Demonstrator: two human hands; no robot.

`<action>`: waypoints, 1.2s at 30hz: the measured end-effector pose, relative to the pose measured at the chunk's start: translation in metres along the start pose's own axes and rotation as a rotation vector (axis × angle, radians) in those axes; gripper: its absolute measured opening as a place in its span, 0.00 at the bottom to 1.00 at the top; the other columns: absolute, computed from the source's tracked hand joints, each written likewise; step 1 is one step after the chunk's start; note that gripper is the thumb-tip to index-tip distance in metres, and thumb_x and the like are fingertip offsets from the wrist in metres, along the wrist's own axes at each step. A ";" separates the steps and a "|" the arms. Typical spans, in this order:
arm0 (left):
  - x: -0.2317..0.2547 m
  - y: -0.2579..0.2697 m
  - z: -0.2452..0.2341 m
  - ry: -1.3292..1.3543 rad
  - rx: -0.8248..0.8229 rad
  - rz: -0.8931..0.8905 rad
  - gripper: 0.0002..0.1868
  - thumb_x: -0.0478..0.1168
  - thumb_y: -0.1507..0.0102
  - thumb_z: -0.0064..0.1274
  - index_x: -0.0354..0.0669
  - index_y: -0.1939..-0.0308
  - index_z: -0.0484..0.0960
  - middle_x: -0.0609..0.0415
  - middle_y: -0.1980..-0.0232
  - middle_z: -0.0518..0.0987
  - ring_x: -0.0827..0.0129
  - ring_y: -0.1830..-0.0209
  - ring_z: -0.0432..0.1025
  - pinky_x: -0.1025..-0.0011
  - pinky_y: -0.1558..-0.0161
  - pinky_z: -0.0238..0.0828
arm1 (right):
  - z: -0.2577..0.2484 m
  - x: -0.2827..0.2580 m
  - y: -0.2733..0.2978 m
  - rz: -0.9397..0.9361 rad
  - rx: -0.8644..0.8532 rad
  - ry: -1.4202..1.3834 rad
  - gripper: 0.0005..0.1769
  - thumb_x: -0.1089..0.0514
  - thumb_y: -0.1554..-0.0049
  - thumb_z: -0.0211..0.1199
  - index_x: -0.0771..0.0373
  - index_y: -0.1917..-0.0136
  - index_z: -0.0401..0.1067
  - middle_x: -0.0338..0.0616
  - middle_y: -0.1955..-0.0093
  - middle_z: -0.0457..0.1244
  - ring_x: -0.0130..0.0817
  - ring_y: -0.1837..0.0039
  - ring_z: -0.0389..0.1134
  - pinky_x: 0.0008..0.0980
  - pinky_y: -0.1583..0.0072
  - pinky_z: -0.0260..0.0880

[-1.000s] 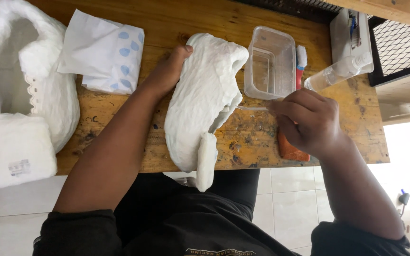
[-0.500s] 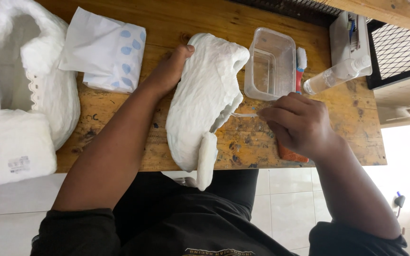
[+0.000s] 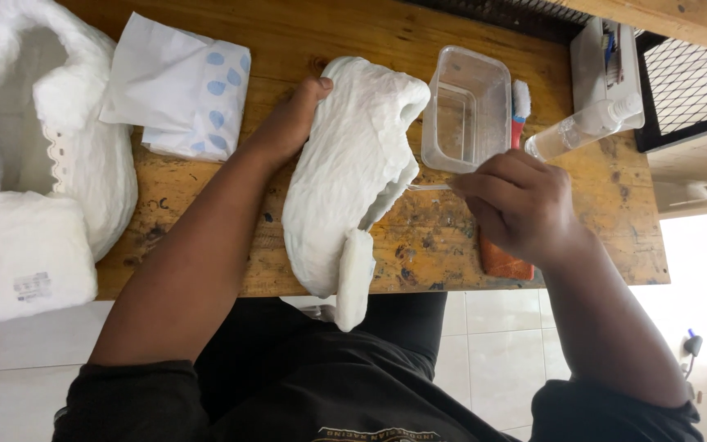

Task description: A person is repairing or cleaning white sneakers by applying a liquid solution with a small stick and then covering the shoe with tissues.

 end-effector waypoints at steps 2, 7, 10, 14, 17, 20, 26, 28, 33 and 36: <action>-0.008 -0.014 0.000 0.009 0.008 0.061 0.29 0.65 0.46 0.32 0.53 0.54 0.74 0.59 0.46 0.76 0.68 0.46 0.69 0.66 0.45 0.60 | 0.001 0.004 0.004 0.009 0.006 -0.004 0.09 0.76 0.40 0.63 0.66 0.54 0.78 0.46 0.62 0.64 0.40 0.61 0.65 0.33 0.64 0.61; -0.020 -0.030 -0.006 -0.049 0.027 0.052 0.28 0.66 0.44 0.31 0.53 0.55 0.73 0.60 0.46 0.76 0.69 0.44 0.69 0.67 0.43 0.58 | 0.003 0.010 0.005 0.004 0.016 -0.013 0.06 0.75 0.38 0.64 0.68 0.54 0.76 0.46 0.63 0.63 0.40 0.62 0.65 0.33 0.63 0.62; -0.036 -0.061 -0.002 0.094 -0.147 0.208 0.40 0.76 0.41 0.43 0.46 0.46 0.75 0.53 0.53 0.74 0.60 0.48 0.70 0.68 0.40 0.65 | -0.001 0.021 0.012 0.090 0.153 -0.007 0.07 0.71 0.43 0.65 0.63 0.57 0.80 0.43 0.65 0.64 0.42 0.66 0.64 0.34 0.61 0.68; -0.028 -0.043 0.003 0.128 -0.108 0.148 0.42 0.76 0.44 0.45 0.47 0.44 0.75 0.52 0.54 0.74 0.59 0.49 0.70 0.67 0.41 0.65 | -0.003 0.021 0.013 0.065 0.151 0.033 0.06 0.69 0.41 0.65 0.61 0.56 0.80 0.43 0.64 0.63 0.42 0.66 0.63 0.34 0.60 0.68; -0.025 -0.038 0.007 0.206 -0.102 0.141 0.39 0.74 0.45 0.48 0.47 0.46 0.76 0.53 0.57 0.74 0.61 0.54 0.70 0.67 0.46 0.67 | -0.006 0.020 0.013 0.069 0.174 0.049 0.06 0.68 0.40 0.64 0.60 0.56 0.79 0.42 0.64 0.63 0.41 0.65 0.63 0.33 0.59 0.69; -0.006 -0.005 0.012 0.321 -0.169 0.162 0.30 0.67 0.43 0.50 0.47 0.53 0.72 0.57 0.61 0.69 0.64 0.59 0.67 0.70 0.52 0.68 | -0.009 0.017 0.009 0.067 0.178 0.076 0.07 0.68 0.39 0.64 0.60 0.57 0.79 0.41 0.64 0.62 0.40 0.65 0.63 0.31 0.59 0.69; -0.012 -0.018 0.011 0.433 -0.304 0.273 0.23 0.61 0.37 0.49 0.45 0.59 0.69 0.58 0.64 0.67 0.67 0.62 0.64 0.74 0.56 0.68 | -0.012 0.014 0.008 0.037 0.198 0.090 0.06 0.69 0.40 0.65 0.61 0.57 0.79 0.41 0.64 0.62 0.39 0.66 0.62 0.31 0.59 0.68; -0.008 -0.007 0.012 0.410 -0.311 0.270 0.24 0.63 0.37 0.48 0.46 0.59 0.70 0.58 0.64 0.67 0.67 0.62 0.65 0.73 0.55 0.70 | -0.011 0.013 0.008 0.031 0.184 0.103 0.06 0.70 0.40 0.65 0.62 0.57 0.79 0.42 0.65 0.62 0.38 0.66 0.61 0.31 0.60 0.67; -0.025 -0.033 0.011 0.455 -0.248 0.153 0.25 0.65 0.41 0.52 0.49 0.56 0.73 0.59 0.65 0.69 0.68 0.62 0.65 0.72 0.56 0.69 | -0.014 0.015 0.012 0.033 0.240 0.080 0.06 0.68 0.39 0.65 0.61 0.55 0.81 0.41 0.64 0.63 0.38 0.66 0.61 0.31 0.60 0.68; -0.037 -0.044 0.007 0.458 -0.251 0.165 0.25 0.64 0.40 0.52 0.49 0.56 0.73 0.59 0.65 0.69 0.68 0.63 0.65 0.72 0.56 0.69 | -0.016 0.014 0.010 0.029 0.239 0.104 0.06 0.68 0.39 0.66 0.60 0.55 0.81 0.41 0.64 0.63 0.37 0.66 0.61 0.30 0.61 0.67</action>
Point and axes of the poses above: each hand's wrist, its own y-axis away from the middle knuckle, its own z-axis out of the palm, x = y × z, the point moved 8 cm from there along -y, towards the middle knuckle
